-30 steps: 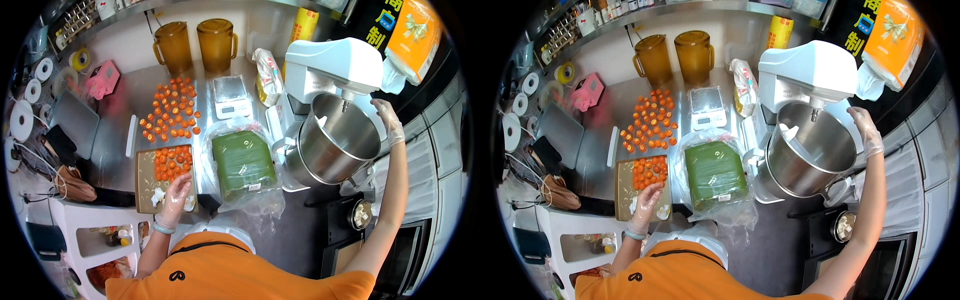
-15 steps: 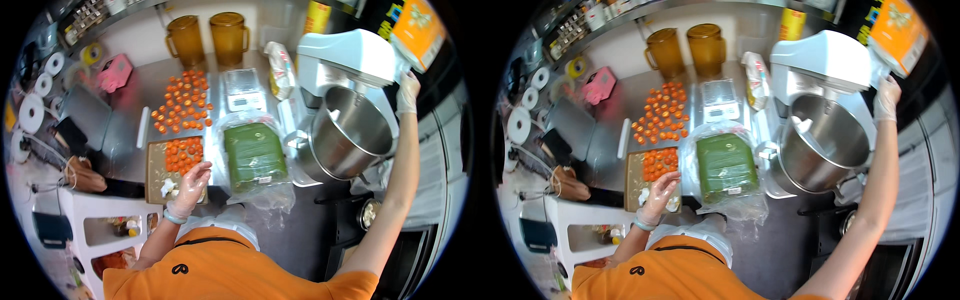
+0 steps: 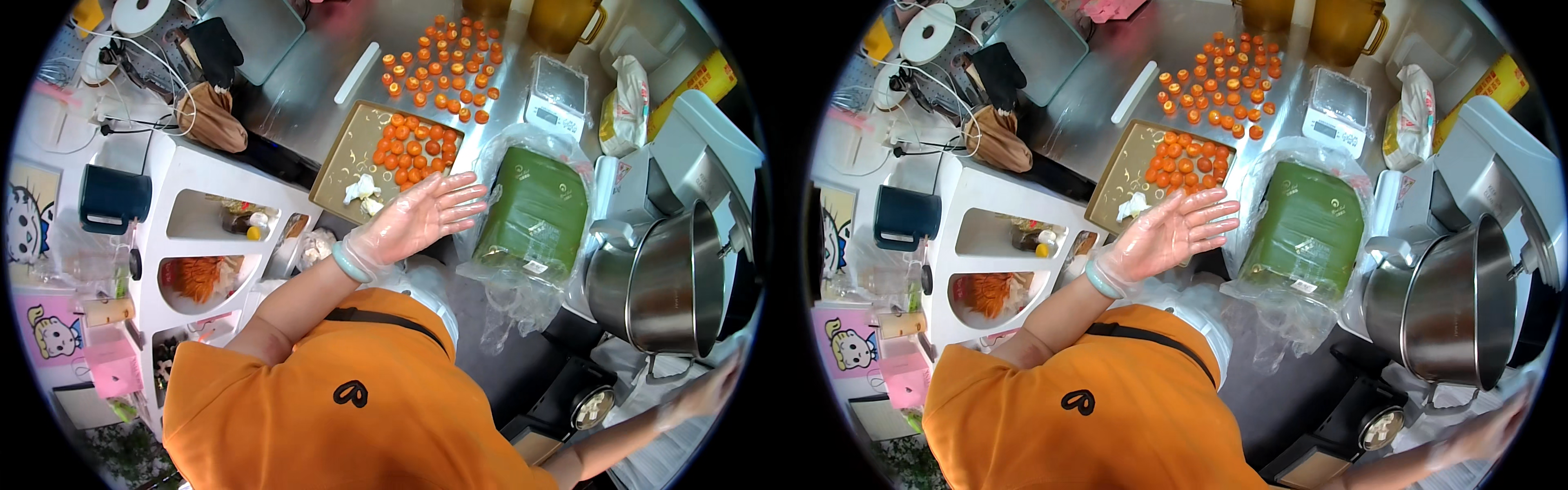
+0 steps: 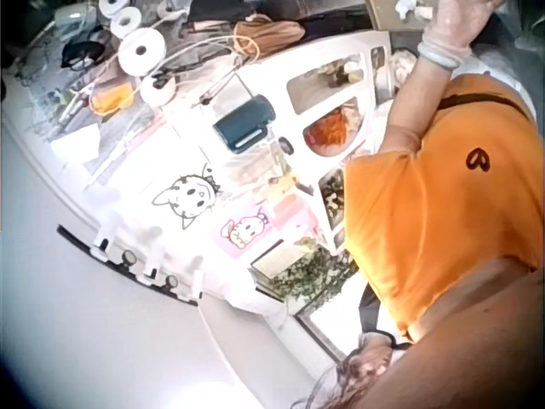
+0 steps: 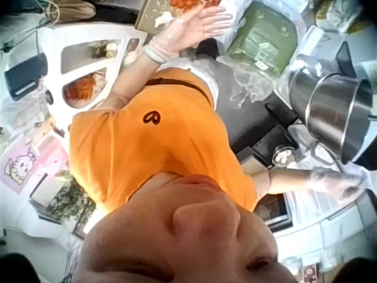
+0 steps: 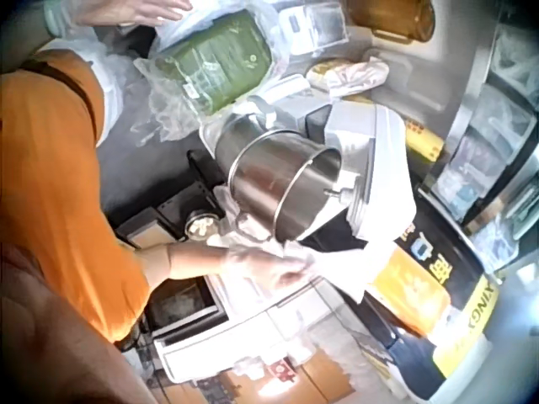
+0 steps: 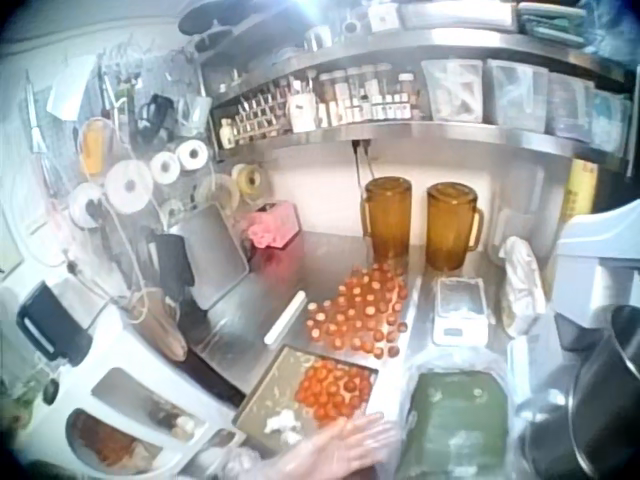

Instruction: The person uses a small white cloth to clean individual orange spheres by hand and then places them onto a metal tray in organized rows.

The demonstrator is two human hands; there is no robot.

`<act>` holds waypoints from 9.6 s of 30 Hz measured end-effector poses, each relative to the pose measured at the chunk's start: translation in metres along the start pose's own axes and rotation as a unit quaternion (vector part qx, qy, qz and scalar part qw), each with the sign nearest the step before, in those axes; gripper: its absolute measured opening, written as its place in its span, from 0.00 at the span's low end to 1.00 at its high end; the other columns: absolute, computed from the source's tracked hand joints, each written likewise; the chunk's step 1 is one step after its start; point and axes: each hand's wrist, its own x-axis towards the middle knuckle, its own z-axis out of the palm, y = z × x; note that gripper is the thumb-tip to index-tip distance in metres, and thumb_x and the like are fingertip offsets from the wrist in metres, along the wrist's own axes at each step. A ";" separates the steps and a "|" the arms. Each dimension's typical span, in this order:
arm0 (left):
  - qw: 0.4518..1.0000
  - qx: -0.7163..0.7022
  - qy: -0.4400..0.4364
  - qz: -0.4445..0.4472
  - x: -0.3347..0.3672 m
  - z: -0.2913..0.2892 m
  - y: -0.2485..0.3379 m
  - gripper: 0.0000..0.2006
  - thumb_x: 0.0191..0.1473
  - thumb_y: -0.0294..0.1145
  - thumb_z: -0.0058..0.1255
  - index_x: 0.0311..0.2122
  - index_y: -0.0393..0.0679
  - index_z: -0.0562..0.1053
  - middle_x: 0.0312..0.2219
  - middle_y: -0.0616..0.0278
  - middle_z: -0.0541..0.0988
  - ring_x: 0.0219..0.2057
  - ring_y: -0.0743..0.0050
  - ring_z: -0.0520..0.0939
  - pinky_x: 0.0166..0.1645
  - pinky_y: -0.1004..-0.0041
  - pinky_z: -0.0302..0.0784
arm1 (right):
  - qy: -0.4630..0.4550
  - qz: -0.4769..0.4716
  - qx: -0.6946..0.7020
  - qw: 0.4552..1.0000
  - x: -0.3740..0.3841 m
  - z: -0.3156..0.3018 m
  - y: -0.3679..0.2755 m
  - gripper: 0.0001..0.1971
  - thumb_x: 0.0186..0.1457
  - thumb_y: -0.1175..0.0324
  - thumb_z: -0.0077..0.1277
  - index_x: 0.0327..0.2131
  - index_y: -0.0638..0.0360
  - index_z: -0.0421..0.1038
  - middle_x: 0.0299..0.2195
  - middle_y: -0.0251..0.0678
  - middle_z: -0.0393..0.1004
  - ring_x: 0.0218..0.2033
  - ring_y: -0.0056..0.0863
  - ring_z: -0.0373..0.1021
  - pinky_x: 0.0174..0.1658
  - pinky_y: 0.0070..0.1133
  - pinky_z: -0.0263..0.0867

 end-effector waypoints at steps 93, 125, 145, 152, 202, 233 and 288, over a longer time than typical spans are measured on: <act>0.343 0.924 -0.023 0.167 0.155 -0.174 -0.011 0.04 0.44 0.27 0.49 0.27 0.42 0.74 0.22 0.57 0.77 0.24 0.64 0.81 0.29 0.67 0.75 | -0.430 0.398 0.211 0.782 -0.352 0.114 -0.233 0.19 0.63 0.66 0.42 0.18 0.63 0.62 0.16 0.24 0.57 0.20 0.14 0.50 0.24 0.17 0.49; 0.471 0.856 -0.085 0.195 0.153 -0.181 0.025 0.06 0.47 0.31 0.50 0.30 0.42 0.73 0.24 0.55 0.78 0.27 0.58 0.79 0.35 0.62 0.72 | -0.403 0.458 0.235 0.757 -0.360 0.137 -0.241 0.15 0.62 0.65 0.45 0.25 0.66 0.69 0.19 0.22 0.61 0.22 0.12 0.52 0.25 0.16 0.52; 0.961 0.212 -0.160 -0.074 0.002 -0.154 0.131 0.16 0.55 0.26 0.52 0.48 0.32 0.69 0.39 0.63 0.76 0.42 0.80 0.76 0.48 0.78 0.72 | -0.358 0.163 0.201 0.897 -0.334 0.201 -0.332 0.12 0.49 0.82 0.53 0.39 0.60 0.76 0.29 0.36 0.66 0.30 0.27 0.65 0.36 0.19 0.64; 0.961 0.235 -0.134 -0.061 -0.035 -0.142 0.124 0.17 0.57 0.27 0.50 0.50 0.32 0.68 0.41 0.61 0.76 0.42 0.76 0.77 0.50 0.76 0.72 | -0.296 0.086 0.216 0.926 -0.347 0.183 -0.332 0.11 0.43 0.85 0.54 0.31 0.61 0.73 0.27 0.38 0.68 0.27 0.33 0.69 0.32 0.22 0.66; 0.882 0.235 -0.303 -0.275 0.030 -0.220 0.251 0.19 0.52 0.22 0.55 0.49 0.34 0.68 0.40 0.61 0.76 0.40 0.80 0.77 0.47 0.78 0.74 | -0.152 0.276 0.036 0.948 -0.382 0.248 -0.480 0.08 0.45 0.80 0.59 0.32 0.67 0.75 0.24 0.35 0.68 0.27 0.24 0.65 0.33 0.17 0.62; 0.880 0.121 -0.324 -0.327 0.094 -0.245 0.242 0.23 0.58 0.35 0.49 0.55 0.33 0.63 0.47 0.55 0.73 0.50 0.66 0.74 0.50 0.70 0.71 | -0.094 0.352 0.070 0.929 -0.383 0.256 -0.447 0.03 0.50 0.82 0.51 0.28 0.67 0.67 0.26 0.33 0.64 0.28 0.22 0.62 0.34 0.17 0.60; 0.282 0.722 -0.597 0.208 0.141 -0.222 0.045 0.11 0.42 0.28 0.53 0.35 0.42 0.76 0.34 0.59 0.78 0.44 0.63 0.74 0.51 0.65 0.63 | -0.033 0.497 -0.023 0.867 -0.481 0.179 -0.467 0.03 0.53 0.78 0.51 0.28 0.66 0.69 0.26 0.33 0.67 0.27 0.20 0.64 0.33 0.16 0.61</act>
